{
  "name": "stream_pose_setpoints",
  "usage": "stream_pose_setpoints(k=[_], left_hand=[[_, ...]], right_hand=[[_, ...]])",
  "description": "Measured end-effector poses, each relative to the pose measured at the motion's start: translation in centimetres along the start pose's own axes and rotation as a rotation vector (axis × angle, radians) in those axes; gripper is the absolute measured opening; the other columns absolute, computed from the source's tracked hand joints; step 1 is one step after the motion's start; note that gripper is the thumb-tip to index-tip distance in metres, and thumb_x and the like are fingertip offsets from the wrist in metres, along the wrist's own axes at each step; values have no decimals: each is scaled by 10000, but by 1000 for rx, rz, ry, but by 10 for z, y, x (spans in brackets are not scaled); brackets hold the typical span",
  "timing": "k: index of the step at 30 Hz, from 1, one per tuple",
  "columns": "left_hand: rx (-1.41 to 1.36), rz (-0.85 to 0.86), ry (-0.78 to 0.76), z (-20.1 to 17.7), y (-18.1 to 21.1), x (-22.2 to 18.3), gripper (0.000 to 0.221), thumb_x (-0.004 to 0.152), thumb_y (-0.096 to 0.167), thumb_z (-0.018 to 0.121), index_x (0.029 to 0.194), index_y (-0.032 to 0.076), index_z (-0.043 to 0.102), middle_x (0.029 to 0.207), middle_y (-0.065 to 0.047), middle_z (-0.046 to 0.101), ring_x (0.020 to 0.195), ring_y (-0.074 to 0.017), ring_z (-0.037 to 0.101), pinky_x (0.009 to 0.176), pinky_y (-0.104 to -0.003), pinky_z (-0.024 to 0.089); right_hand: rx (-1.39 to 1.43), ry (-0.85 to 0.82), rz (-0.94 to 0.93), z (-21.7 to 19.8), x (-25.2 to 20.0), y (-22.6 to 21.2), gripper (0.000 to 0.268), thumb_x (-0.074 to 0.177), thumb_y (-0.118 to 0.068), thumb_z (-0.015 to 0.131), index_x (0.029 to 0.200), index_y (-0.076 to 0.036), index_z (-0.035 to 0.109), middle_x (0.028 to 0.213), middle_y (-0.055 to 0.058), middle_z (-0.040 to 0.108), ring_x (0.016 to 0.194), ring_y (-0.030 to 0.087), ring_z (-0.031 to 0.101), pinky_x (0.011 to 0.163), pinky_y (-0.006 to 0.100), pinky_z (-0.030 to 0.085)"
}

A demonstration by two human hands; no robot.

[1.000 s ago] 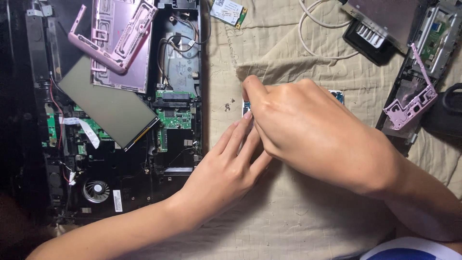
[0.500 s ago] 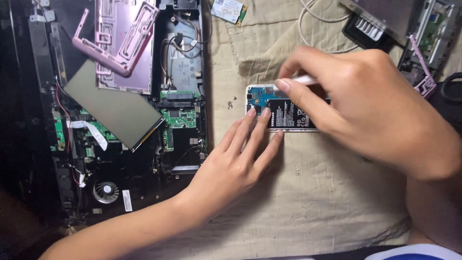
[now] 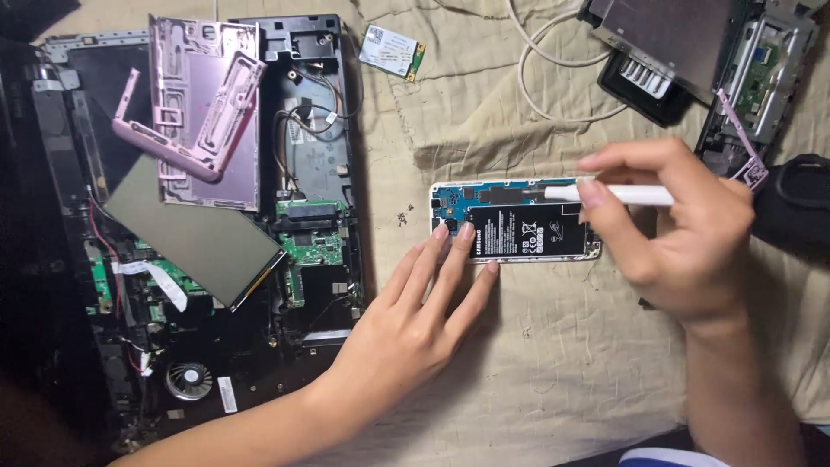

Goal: A person uses a plastic spudger tool to carefully seat connectors and manipulate components on a smartphone motherboard and battery assembly, with a disassembled laptop visible in the background.

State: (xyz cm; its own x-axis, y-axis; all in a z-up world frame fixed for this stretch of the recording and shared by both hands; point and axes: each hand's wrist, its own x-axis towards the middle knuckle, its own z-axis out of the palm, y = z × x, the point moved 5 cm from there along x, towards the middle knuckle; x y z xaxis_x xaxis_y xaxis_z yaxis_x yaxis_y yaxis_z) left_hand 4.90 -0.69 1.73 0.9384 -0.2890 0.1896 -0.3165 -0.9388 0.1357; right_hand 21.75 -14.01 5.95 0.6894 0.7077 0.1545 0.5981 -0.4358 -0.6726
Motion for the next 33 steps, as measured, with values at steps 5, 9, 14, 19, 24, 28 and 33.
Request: stream_pose_setpoints(k=[5,9,14,19,24,28,33], left_hand=[[-20,-11,11,-1,-1,1,411,1072,129,384,1444,43,534,1475,-296,526,1339,-445,567,1141,-482,482],[-7,-9,15,0,-1,3,406,1080,123,381,1450,48,530,1483,-292,520,1341,-436,572,1135,-470,492],[-9,-13,17,-1,-1,2,398,1088,126,378,1448,51,528,1481,-289,524,1339,-433,577,1133,-463,493],[-27,-12,-8,1,-1,2,433,1079,116,350,1478,47,501,1500,-292,501,1356,-439,557,1146,-474,479],[-37,-10,-13,1,-1,2,436,1081,113,335,1482,46,493,1498,-294,498,1351,-440,559,1137,-481,489],[-13,-10,-41,3,0,3,459,1074,120,342,1508,71,483,1517,-276,484,1362,-419,553,1146,-477,483],[-13,-9,-34,3,-1,5,442,1086,138,342,1494,80,500,1502,-275,500,1348,-417,562,1134,-469,492]], right_hand=[[-18,-8,-96,10,-7,-2,169,979,24,691,1120,112,661,1036,217,738,777,219,718,618,263,568],[9,-19,-33,17,-9,-8,149,970,-25,706,1093,58,691,1016,112,743,745,148,697,686,235,548],[5,-23,-55,8,-14,-15,167,961,-8,688,1106,75,690,1072,135,747,796,162,710,727,240,552],[483,-116,-299,11,-37,-25,298,845,-106,700,1108,19,635,757,95,729,522,218,600,527,322,506],[530,-212,-316,1,-36,-71,184,953,-160,596,840,-74,479,602,40,351,484,166,274,535,356,227],[501,-259,-332,-2,-47,-71,415,959,-68,440,602,-119,236,565,41,282,458,151,218,483,349,186],[464,-529,-607,2,-79,-39,454,1054,-55,445,682,-133,195,667,14,200,521,150,210,506,350,175]])
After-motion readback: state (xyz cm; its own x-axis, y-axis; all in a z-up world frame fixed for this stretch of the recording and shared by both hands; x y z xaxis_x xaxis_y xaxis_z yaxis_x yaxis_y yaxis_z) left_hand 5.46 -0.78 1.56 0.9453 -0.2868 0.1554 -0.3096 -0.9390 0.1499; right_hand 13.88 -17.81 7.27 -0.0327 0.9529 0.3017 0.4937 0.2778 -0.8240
